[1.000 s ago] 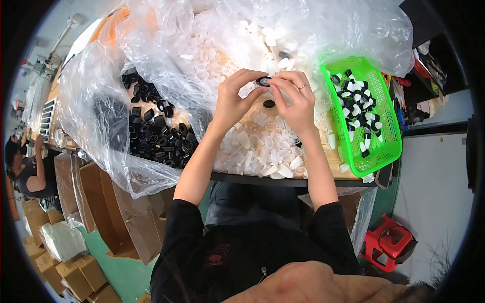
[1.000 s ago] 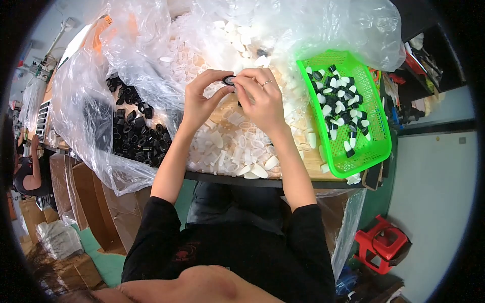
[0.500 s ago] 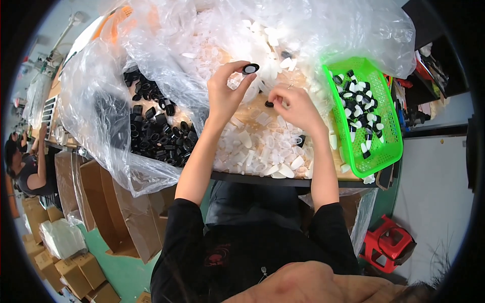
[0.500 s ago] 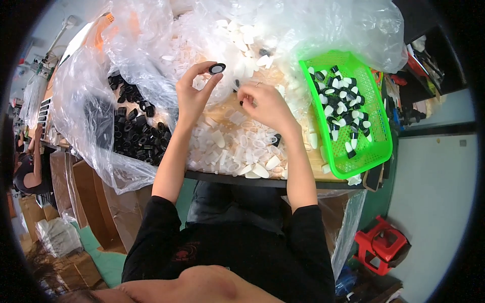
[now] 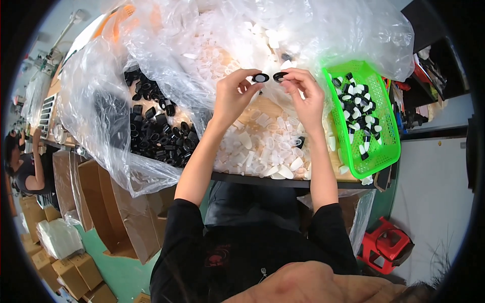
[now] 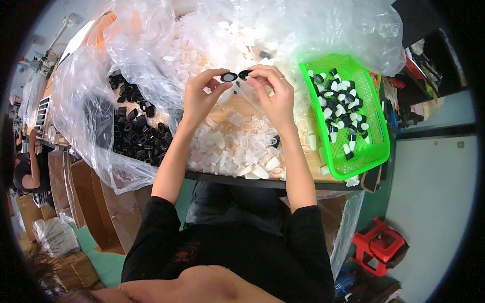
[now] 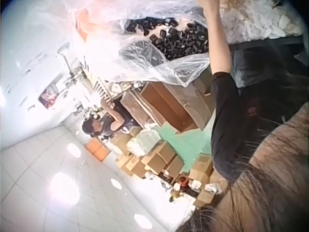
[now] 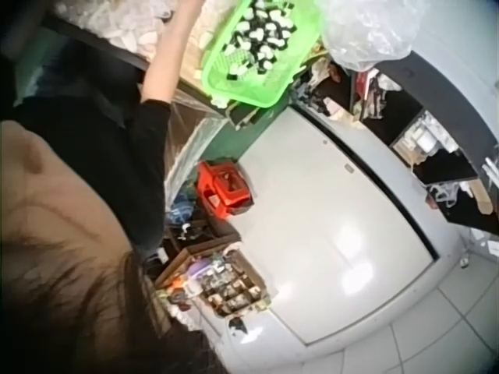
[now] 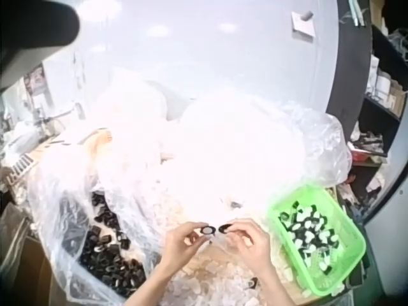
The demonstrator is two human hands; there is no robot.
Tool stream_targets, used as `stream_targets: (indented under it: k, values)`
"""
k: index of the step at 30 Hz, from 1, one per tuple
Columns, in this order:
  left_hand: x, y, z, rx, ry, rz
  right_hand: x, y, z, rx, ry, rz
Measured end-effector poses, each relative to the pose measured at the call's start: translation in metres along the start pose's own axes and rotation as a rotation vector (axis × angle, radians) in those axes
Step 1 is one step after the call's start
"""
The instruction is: The recorder is manually assembling small black plastic rings onto white plastic caps and placing the finished items into a green basket.
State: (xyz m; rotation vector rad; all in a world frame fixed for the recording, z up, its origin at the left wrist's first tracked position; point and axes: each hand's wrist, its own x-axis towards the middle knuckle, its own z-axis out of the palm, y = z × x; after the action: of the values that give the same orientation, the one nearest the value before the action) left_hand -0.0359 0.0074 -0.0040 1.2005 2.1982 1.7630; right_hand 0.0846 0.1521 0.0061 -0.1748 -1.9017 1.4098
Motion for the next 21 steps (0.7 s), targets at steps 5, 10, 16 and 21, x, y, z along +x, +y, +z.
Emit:
stream_targets:
  k: [5, 10, 16, 21]
  values:
    - [-0.002, -0.006, 0.007, -0.232, -0.058, -0.013, 0.0, -0.003, 0.009, -0.317, -0.047, -0.192]
    - [-0.002, -0.003, 0.007, -0.319, -0.087, 0.021, 0.002, -0.005, 0.007, -0.501, -0.097, -0.363]
    - [-0.002, -0.004, 0.008, -0.47, -0.102, -0.066, 0.003, -0.006, 0.003, -0.551, -0.109, -0.412]
    - [0.004, -0.003, -0.002, -0.497, 0.04, -0.203, 0.002, -0.01, -0.016, -0.216, -0.448, -0.023]
